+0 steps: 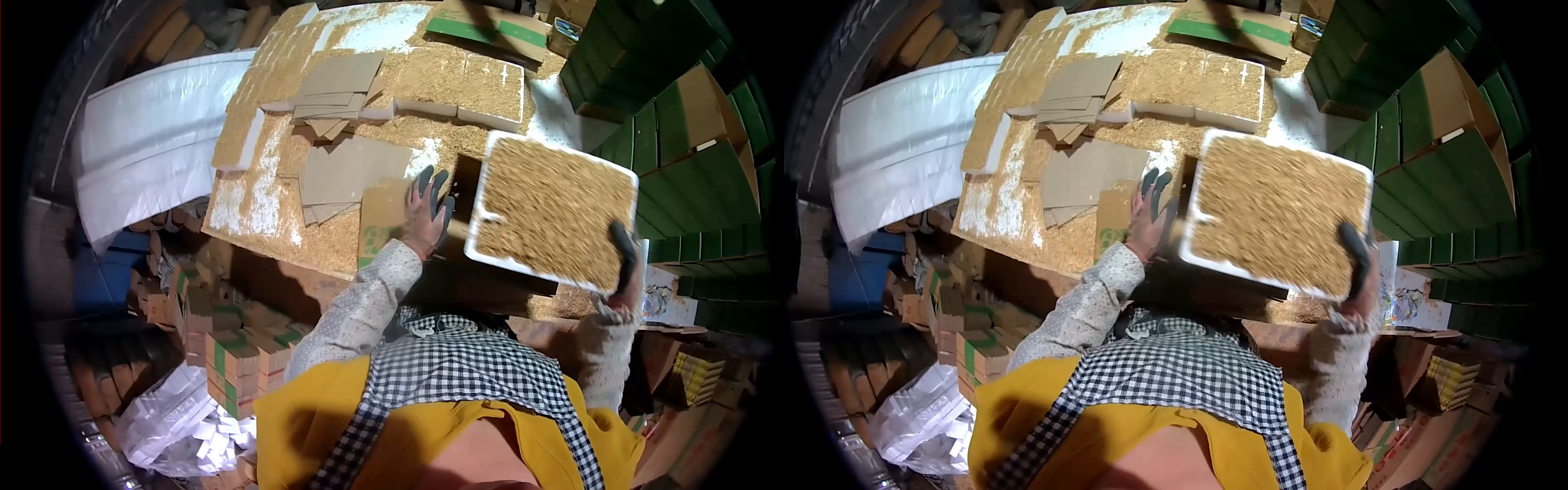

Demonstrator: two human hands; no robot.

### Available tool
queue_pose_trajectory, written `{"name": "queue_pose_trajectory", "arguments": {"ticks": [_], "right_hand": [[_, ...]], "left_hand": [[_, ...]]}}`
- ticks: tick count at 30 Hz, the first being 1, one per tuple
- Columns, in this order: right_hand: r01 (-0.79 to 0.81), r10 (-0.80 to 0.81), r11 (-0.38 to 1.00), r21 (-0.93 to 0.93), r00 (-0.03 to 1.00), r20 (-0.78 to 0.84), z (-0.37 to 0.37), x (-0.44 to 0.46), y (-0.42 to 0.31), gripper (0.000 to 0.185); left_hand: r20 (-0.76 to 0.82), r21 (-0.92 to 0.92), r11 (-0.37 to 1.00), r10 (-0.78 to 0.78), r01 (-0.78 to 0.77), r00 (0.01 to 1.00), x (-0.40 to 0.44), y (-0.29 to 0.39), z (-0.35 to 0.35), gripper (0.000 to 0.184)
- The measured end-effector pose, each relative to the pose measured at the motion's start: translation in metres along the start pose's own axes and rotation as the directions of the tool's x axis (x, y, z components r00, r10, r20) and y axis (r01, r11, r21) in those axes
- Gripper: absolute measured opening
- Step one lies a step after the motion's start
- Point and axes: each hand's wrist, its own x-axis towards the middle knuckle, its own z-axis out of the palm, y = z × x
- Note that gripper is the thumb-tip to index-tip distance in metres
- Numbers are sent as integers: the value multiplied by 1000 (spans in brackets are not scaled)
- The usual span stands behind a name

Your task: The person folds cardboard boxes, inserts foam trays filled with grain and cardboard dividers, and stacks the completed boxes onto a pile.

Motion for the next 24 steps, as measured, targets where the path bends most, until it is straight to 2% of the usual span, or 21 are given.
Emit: {"name": "queue_pose_trajectory", "arguments": {"ticks": [1,2,3,6,7,8,9,10,11,12,13,14,15,17,18,19,20,21,22,23,24], "right_hand": [[28,-29,999,-22,999,-29,-4,-11,-1,55],[56,-58,998,-38,997,-60,-3,-20,-1,54],[68,-87,978,-199,992,-91,15,-32,-6,55],[91,-117,901,-424,993,-35,57,-29,12,56],[64,-124,925,-375,983,-139,67,-16,32,60],[20,-43,965,-261,996,-83,59,4,50,65],[-25,11,960,-279,999,-53,43,25,73,61],[-34,30,912,-408,999,-17,12,52,102,58],[-4,22,819,-574,999,25,-23,78,131,56],[48,-7,715,-698,998,61,-51,101,151,54],[26,-30,676,-737,1000,8,1,88,133,55],[58,-123,574,-817,992,-16,-4,93,144,58],[65,-214,460,-886,976,-39,-9,99,154,60],[169,-393,371,-913,920,11,-22,105,171,55],[132,-501,187,-973,865,21,2,94,163,50],[147,-561,92,-985,825,71,41,78,142,37],[178,-564,157,-971,824,59,36,80,146,29],[139,-598,164,-977,801,13,28,85,150,32],[101,-630,175,-979,776,-32,19,89,153,35],[103,-688,69,-992,725,27,4,92,155,39],[156,-638,171,-973,770,12,15,81,132,35]], "left_hand": [[117,-467,831,-281,303,952,-3,10,0,47],[344,-760,386,-444,523,828,-2,23,-5,45],[397,-857,73,-538,510,744,0,33,-5,44],[461,-849,-23,-518,528,721,-28,21,21,41],[478,-840,-16,-495,542,726,-36,14,23,38],[501,-817,31,-455,575,736,-30,16,5,35],[505,-850,-132,-484,510,715,-41,-27,19,45],[454,-731,216,-554,647,698,-26,-60,4,38],[231,-630,538,-559,561,796,-11,-102,-10,55],[-5,-392,781,-531,487,847,5,-143,-24,72],[-15,52,778,-627,627,779,30,-178,-60,76],[-35,361,594,-761,719,647,49,-215,-77,98],[-250,536,576,-589,616,768,40,-287,-56,113],[71,408,615,-759,675,647,55,-353,-79,114],[179,326,675,-732,662,658,61,-386,-70,106],[250,186,758,-652,626,715,58,-405,-64,99],[337,1,804,-560,595,757,58,-412,-59,92],[398,-235,774,-475,588,785,52,-405,-62,85],[457,-467,660,-389,588,800,50,-400,-68,78],[531,-662,458,-271,593,803,52,-369,-71,71],[280,-74,872,-448,485,849,38,-435,-67,64]]}}
